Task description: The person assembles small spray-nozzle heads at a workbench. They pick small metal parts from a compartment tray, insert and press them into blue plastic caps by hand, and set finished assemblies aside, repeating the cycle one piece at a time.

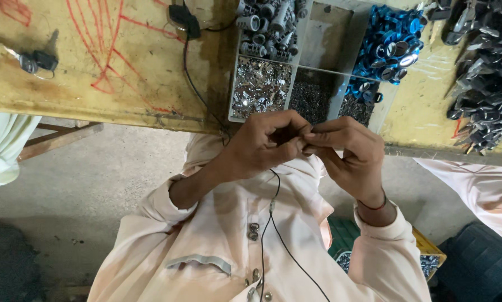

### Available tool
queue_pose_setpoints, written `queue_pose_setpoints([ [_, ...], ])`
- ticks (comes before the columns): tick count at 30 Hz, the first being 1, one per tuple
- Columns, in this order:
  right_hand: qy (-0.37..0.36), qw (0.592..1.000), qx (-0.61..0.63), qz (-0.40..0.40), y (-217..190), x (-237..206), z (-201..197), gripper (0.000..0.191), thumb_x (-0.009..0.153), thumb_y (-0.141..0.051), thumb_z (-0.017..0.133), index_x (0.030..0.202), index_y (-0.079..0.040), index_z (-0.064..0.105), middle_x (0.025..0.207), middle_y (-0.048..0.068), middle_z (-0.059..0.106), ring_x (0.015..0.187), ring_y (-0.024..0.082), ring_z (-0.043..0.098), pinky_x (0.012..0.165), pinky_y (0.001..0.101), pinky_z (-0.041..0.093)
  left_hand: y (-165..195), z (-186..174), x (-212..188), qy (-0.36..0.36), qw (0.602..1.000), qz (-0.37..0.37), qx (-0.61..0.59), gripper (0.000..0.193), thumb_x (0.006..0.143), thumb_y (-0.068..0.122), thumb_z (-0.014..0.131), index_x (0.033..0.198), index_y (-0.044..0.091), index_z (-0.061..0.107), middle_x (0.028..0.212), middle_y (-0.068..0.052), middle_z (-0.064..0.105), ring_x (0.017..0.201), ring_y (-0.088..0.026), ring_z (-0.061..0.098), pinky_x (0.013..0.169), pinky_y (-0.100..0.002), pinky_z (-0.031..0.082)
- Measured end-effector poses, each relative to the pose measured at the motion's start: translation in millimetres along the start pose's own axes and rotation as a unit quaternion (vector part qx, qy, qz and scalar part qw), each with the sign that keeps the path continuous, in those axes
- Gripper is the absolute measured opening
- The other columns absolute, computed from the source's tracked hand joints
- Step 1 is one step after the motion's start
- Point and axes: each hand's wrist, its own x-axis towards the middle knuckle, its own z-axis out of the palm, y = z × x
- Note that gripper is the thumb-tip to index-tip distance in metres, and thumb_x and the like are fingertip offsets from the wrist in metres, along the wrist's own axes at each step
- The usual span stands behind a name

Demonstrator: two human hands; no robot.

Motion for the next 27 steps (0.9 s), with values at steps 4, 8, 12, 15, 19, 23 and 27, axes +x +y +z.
queue_pose_setpoints([
  [4,-0.046,0.985,0.151,0.072,-7,14,-12,0.024,0.089,0.005,0.079,0.109,-0.005,0.069,0.108,0.010,0.070,0.091,0.017,0.069,0.079,0.0277,0.057,-7,3,-1,-0.013,0.995,-0.052,-0.083,0.025,0.105,0.022,0.064,0.117,0.000,0.064,0.092,0.002,0.060,0.076,-0.001,0.051,0.065,-0.020,0.045],
  [8,0.018,0.998,-0.048,0.041,-14,52,-12,0.018,0.098,0.006,0.078,0.110,-0.003,0.070,0.105,0.007,0.070,0.083,0.016,0.066,0.071,0.0310,0.052,-10,2,-1,-0.003,0.989,-0.064,-0.132,0.018,0.103,0.018,0.061,0.112,0.003,0.061,0.089,0.003,0.059,0.068,-0.002,0.053,0.059,-0.021,0.049],
  [12,0.070,0.974,-0.214,-0.041,-1,105,15,0.019,0.101,0.003,0.083,0.115,-0.002,0.071,0.101,0.009,0.060,0.080,0.019,0.059,0.070,0.0315,0.047,-8,0,-4,0.000,0.986,-0.074,-0.147,0.016,0.103,0.016,0.061,0.111,0.002,0.061,0.089,0.003,0.057,0.068,-0.002,0.051,0.059,-0.021,0.045],
  [15,0.070,0.971,-0.216,-0.071,7,119,18,0.018,0.101,0.003,0.084,0.111,-0.001,0.069,0.107,0.011,0.061,0.082,0.019,0.061,0.070,0.0297,0.048,-5,-2,-6,0.007,0.996,-0.037,-0.078,0.015,0.104,0.015,0.062,0.110,0.002,0.063,0.093,0.002,0.058,0.073,-0.002,0.051,0.063,-0.020,0.045],
  [19,0.029,0.992,0.047,0.109,0,86,-11,0.018,0.103,0.002,0.067,0.112,-0.003,0.052,0.119,0.008,0.067,0.076,0.011,0.062,0.065,0.0242,0.049,-3,-5,-6,0.024,0.993,-0.015,-0.116,0.015,0.105,0.014,0.063,0.112,0.000,0.062,0.096,0.002,0.060,0.081,-0.003,0.054,0.071,-0.021,0.048],
  [23,-0.023,0.958,0.221,0.184,-9,32,-8,0.027,0.102,0.005,0.057,0.124,-0.002,0.043,0.121,0.010,0.063,0.087,0.008,0.063,0.074,0.0233,0.056,-4,-4,3,0.008,0.974,-0.033,-0.223,0.015,0.100,0.011,0.064,0.109,0.000,0.062,0.095,-0.001,0.063,0.078,-0.006,0.060,0.070,-0.024,0.053],
  [27,-0.011,0.998,0.027,0.062,-7,13,-2,0.034,0.093,0.006,0.072,0.123,-0.003,0.056,0.111,0.015,0.064,0.095,0.017,0.066,0.075,0.0249,0.056,-1,5,7,0.043,0.961,-0.081,-0.263,0.011,0.097,0.006,0.070,0.100,-0.002,0.064,0.085,-0.004,0.065,0.068,-0.007,0.060,0.061,-0.024,0.052],
])
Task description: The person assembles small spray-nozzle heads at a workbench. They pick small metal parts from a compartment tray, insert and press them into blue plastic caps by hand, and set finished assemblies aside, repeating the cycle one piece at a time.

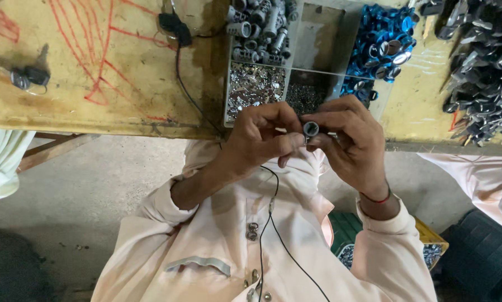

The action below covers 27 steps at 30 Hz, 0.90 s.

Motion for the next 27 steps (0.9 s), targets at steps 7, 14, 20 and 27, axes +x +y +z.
queue_pose_setpoints([
  [7,0.051,0.994,-0.070,-0.068,-7,4,-1,0.040,0.091,0.006,0.085,0.121,-0.005,0.060,0.121,0.011,0.070,0.107,0.021,0.072,0.088,0.0282,0.059,-3,9,-6,0.075,0.991,0.041,0.101,0.013,0.097,0.007,0.074,0.100,-0.001,0.065,0.087,-0.001,0.065,0.069,-0.001,0.058,0.058,-0.020,0.050],
  [14,0.044,0.985,-0.147,-0.079,-13,-5,-4,0.041,0.088,0.014,0.078,0.122,-0.007,0.070,0.123,0.012,0.065,0.107,0.024,0.072,0.083,0.0296,0.060,-4,15,-8,0.093,0.983,0.052,0.150,0.013,0.098,0.009,0.074,0.098,0.000,0.064,0.083,0.000,0.066,0.067,0.000,0.057,0.056,-0.019,0.048],
  [20,0.070,0.981,-0.173,-0.055,-16,-6,-2,0.039,0.092,0.015,0.075,0.124,-0.007,0.072,0.125,0.012,0.068,0.106,0.023,0.073,0.085,0.0286,0.060,1,19,-11,0.097,0.979,0.038,0.174,0.015,0.098,0.010,0.074,0.097,0.001,0.062,0.082,0.000,0.066,0.066,0.000,0.057,0.057,-0.019,0.048],
  [27,0.062,0.978,-0.179,-0.092,-19,-6,-7,0.036,0.093,0.010,0.080,0.124,-0.007,0.073,0.121,0.013,0.069,0.107,0.024,0.073,0.086,0.0305,0.060,-3,20,-11,0.112,0.969,0.050,0.215,0.016,0.099,0.013,0.073,0.098,0.002,0.062,0.083,0.001,0.064,0.071,0.001,0.054,0.060,-0.018,0.046],
])
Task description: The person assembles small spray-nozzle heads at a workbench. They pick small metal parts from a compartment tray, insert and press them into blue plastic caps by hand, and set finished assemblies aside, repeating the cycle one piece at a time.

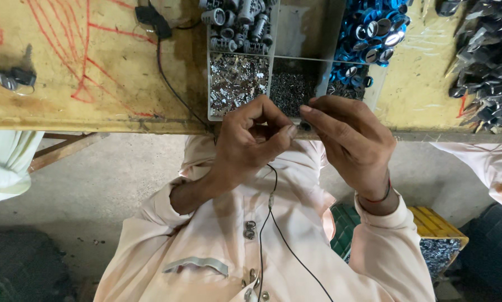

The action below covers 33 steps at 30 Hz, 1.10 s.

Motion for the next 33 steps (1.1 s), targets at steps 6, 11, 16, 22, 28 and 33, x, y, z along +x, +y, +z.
queue_pose_setpoints([
  [6,-0.006,1.000,0.007,-0.001,3,-1,1,0.037,0.091,0.008,0.082,0.124,-0.007,0.074,0.120,0.012,0.069,0.105,0.024,0.073,0.085,0.0304,0.060,-2,2,1,-0.016,0.998,-0.031,-0.045,0.020,0.098,0.016,0.074,0.097,0.002,0.060,0.081,0.002,0.062,0.068,0.000,0.054,0.058,-0.019,0.046],
  [11,-0.006,1.000,0.012,-0.008,5,-3,0,0.037,0.090,0.008,0.082,0.123,-0.007,0.075,0.119,0.012,0.069,0.103,0.022,0.073,0.083,0.0287,0.061,-1,-1,1,-0.021,0.999,-0.011,-0.022,0.020,0.100,0.018,0.073,0.099,0.003,0.060,0.086,0.002,0.062,0.074,0.000,0.056,0.063,-0.019,0.050],
  [16,-0.004,1.000,-0.002,-0.020,4,-5,0,0.039,0.088,0.008,0.082,0.123,-0.007,0.075,0.119,0.012,0.070,0.104,0.023,0.074,0.084,0.0293,0.061,1,-1,1,-0.020,0.999,-0.036,-0.014,0.021,0.098,0.018,0.074,0.097,0.003,0.059,0.084,0.002,0.060,0.072,0.001,0.053,0.060,-0.018,0.047],
  [22,-0.012,0.999,0.032,-0.009,5,-4,-2,0.037,0.088,0.005,0.084,0.122,-0.008,0.075,0.116,0.011,0.071,0.101,0.022,0.074,0.082,0.0284,0.061,9,-7,5,-0.066,0.990,-0.087,-0.087,0.020,0.096,0.015,0.075,0.094,0.002,0.060,0.076,0.000,0.061,0.061,-0.002,0.053,0.051,-0.020,0.044],
  [28,-0.030,0.997,0.065,0.007,9,-6,-1,0.036,0.087,0.004,0.084,0.119,-0.009,0.076,0.113,0.010,0.072,0.098,0.021,0.074,0.079,0.0279,0.060,16,-14,9,-0.108,0.980,-0.111,-0.127,0.020,0.096,0.012,0.075,0.090,0.001,0.059,0.075,0.000,0.059,0.056,-0.004,0.052,0.047,-0.021,0.043],
  [33,-0.016,0.999,0.027,-0.018,10,-7,-2,0.036,0.087,0.003,0.086,0.121,-0.007,0.075,0.112,0.011,0.071,0.096,0.022,0.074,0.080,0.0314,0.060,15,-8,9,-0.068,0.989,-0.087,-0.094,0.021,0.098,0.015,0.073,0.095,0.002,0.057,0.079,-0.002,0.059,0.058,-0.004,0.052,0.050,-0.021,0.043],
])
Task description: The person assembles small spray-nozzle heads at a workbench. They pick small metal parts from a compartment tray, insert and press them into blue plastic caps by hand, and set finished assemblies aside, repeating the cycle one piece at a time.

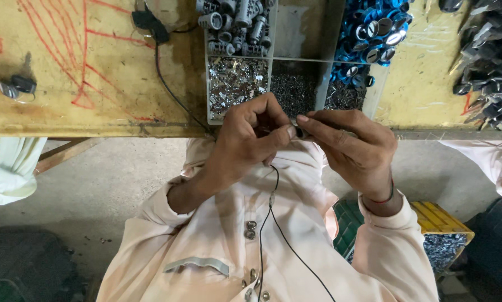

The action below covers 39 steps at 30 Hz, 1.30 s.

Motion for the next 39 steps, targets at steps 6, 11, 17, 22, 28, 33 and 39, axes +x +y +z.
queue_pose_setpoints([
  [6,0.036,0.991,-0.125,0.031,-25,10,15,0.035,0.078,0.008,0.084,0.112,0.005,0.076,0.098,0.013,0.070,0.081,0.024,0.072,0.066,0.0351,0.057,-14,17,-7,0.049,0.920,0.266,0.284,0.028,0.104,0.016,0.071,0.121,-0.001,0.057,0.113,-0.013,0.065,0.096,-0.020,0.069,0.083,-0.030,0.060],
  [11,0.014,0.987,0.084,0.140,-29,9,10,0.023,0.090,-0.001,0.078,0.109,-0.001,0.065,0.107,0.011,0.065,0.086,0.017,0.073,0.070,0.0275,0.060,-16,9,-13,0.042,0.935,0.249,0.247,0.021,0.101,0.003,0.076,0.121,0.002,0.071,0.120,-0.014,0.075,0.104,-0.022,0.079,0.091,-0.031,0.067],
  [17,0.089,0.955,-0.217,0.182,28,4,5,0.014,0.101,-0.002,0.085,0.111,-0.002,0.074,0.098,0.014,0.063,0.075,0.026,0.064,0.065,0.0370,0.049,-14,1,-11,-0.006,0.910,0.282,0.302,0.018,0.093,0.002,0.081,0.109,0.003,0.075,0.106,-0.011,0.078,0.099,-0.020,0.079,0.087,-0.031,0.064],
  [22,0.083,0.976,-0.125,0.155,50,-10,-1,0.007,0.106,0.004,0.075,0.107,0.001,0.068,0.099,0.015,0.066,0.078,0.023,0.065,0.070,0.0328,0.051,-21,-1,-2,-0.052,0.904,0.273,0.325,0.022,0.092,0.001,0.080,0.113,0.004,0.072,0.105,-0.011,0.078,0.096,-0.023,0.078,0.084,-0.033,0.062],
  [28,0.041,0.863,0.372,0.341,33,-39,-22,0.026,0.104,-0.001,0.061,0.129,0.000,0.056,0.091,0.008,0.068,0.073,0.011,0.065,0.063,0.0253,0.055,-28,-5,8,-0.090,0.745,0.399,0.527,0.037,0.087,0.003,0.072,0.123,0.000,0.063,0.132,-0.017,0.065,0.119,-0.033,0.068,0.098,-0.043,0.061],
  [33,-0.025,0.842,0.421,0.338,22,-40,2,0.012,0.105,-0.003,0.060,0.114,0.004,0.058,0.091,0.010,0.070,0.077,0.014,0.070,0.067,0.0281,0.059,-19,-5,6,-0.097,0.661,0.453,0.590,0.017,0.101,0.008,0.070,0.115,0.003,0.062,0.137,-0.017,0.061,0.124,-0.031,0.066,0.095,-0.039,0.060],
  [39,-0.119,0.836,0.458,0.277,35,-33,0,0.026,0.106,-0.001,0.054,0.128,-0.003,0.040,0.101,0.010,0.064,0.081,0.013,0.064,0.069,0.0274,0.055,-6,-3,9,-0.097,0.635,0.507,0.575,0.029,0.095,0.011,0.074,0.120,0.002,0.061,0.131,-0.020,0.061,0.118,-0.032,0.066,0.095,-0.041,0.061],
])
